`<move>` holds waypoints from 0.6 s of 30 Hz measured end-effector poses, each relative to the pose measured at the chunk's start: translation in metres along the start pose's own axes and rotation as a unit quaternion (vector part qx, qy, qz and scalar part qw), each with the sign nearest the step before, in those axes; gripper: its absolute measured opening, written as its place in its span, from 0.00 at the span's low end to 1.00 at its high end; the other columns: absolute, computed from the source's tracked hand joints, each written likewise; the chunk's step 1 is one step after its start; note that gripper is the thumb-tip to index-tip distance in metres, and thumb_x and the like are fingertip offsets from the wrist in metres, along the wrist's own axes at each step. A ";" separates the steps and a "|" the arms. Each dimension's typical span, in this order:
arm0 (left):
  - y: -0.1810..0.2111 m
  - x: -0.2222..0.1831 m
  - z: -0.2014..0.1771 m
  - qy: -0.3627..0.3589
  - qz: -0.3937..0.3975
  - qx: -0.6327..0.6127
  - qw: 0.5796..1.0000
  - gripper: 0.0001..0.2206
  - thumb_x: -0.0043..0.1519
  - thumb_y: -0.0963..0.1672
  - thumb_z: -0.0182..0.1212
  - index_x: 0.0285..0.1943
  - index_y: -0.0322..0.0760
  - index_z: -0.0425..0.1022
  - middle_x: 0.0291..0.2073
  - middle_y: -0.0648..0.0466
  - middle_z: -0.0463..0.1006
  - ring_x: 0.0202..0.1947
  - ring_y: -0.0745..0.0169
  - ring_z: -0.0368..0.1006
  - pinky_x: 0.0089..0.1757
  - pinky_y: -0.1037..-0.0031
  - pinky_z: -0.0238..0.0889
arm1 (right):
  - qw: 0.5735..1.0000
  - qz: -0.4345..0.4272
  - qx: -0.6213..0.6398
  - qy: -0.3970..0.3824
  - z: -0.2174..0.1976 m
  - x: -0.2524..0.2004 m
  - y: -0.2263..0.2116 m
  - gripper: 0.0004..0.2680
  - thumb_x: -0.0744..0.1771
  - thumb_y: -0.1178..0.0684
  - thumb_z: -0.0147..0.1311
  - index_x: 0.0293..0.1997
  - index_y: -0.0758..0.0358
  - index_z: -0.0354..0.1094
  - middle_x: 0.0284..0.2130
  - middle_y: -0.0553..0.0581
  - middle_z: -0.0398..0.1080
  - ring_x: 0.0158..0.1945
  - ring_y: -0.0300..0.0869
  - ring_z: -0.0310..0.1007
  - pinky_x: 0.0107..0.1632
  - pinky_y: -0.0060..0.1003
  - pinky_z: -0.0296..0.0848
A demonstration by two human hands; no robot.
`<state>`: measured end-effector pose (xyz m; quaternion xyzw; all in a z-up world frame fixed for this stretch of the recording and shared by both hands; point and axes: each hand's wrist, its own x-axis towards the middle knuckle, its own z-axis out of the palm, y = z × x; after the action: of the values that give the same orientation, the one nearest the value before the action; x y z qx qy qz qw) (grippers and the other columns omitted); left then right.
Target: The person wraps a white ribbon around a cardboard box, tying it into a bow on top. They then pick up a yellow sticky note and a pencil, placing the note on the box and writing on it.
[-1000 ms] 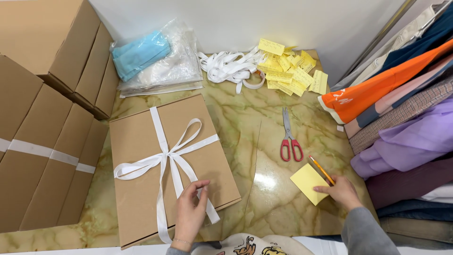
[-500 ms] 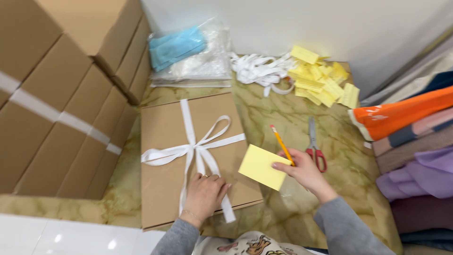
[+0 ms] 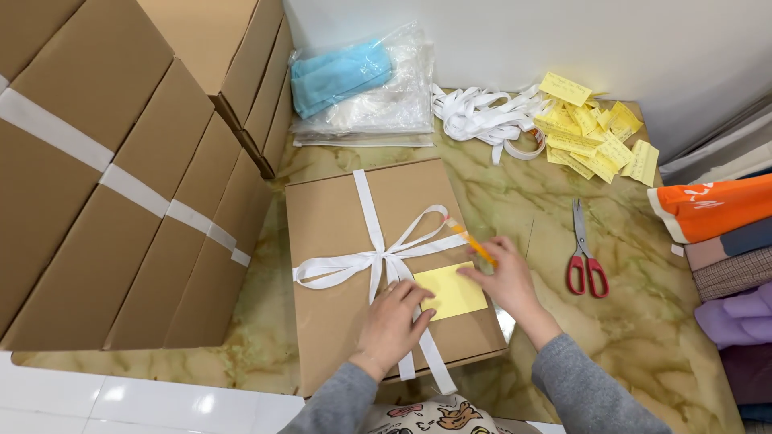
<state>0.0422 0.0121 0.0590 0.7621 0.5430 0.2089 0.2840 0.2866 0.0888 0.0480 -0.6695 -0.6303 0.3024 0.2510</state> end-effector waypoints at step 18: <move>-0.026 0.001 0.028 0.102 0.107 0.026 0.989 0.28 0.66 0.55 0.59 0.70 0.35 0.69 0.78 0.43 0.55 0.78 0.46 0.50 0.70 0.47 0.36 | 0.850 0.116 0.513 0.025 0.046 -0.024 -0.031 0.07 0.69 0.54 0.56 0.40 0.70 0.69 0.32 0.71 0.76 0.29 0.46 0.73 0.36 0.37 0.72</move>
<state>0.0419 0.0136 0.0210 0.7978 0.4894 0.3006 0.1832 0.2314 0.0651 0.0406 -0.5211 -0.2964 0.5929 0.5377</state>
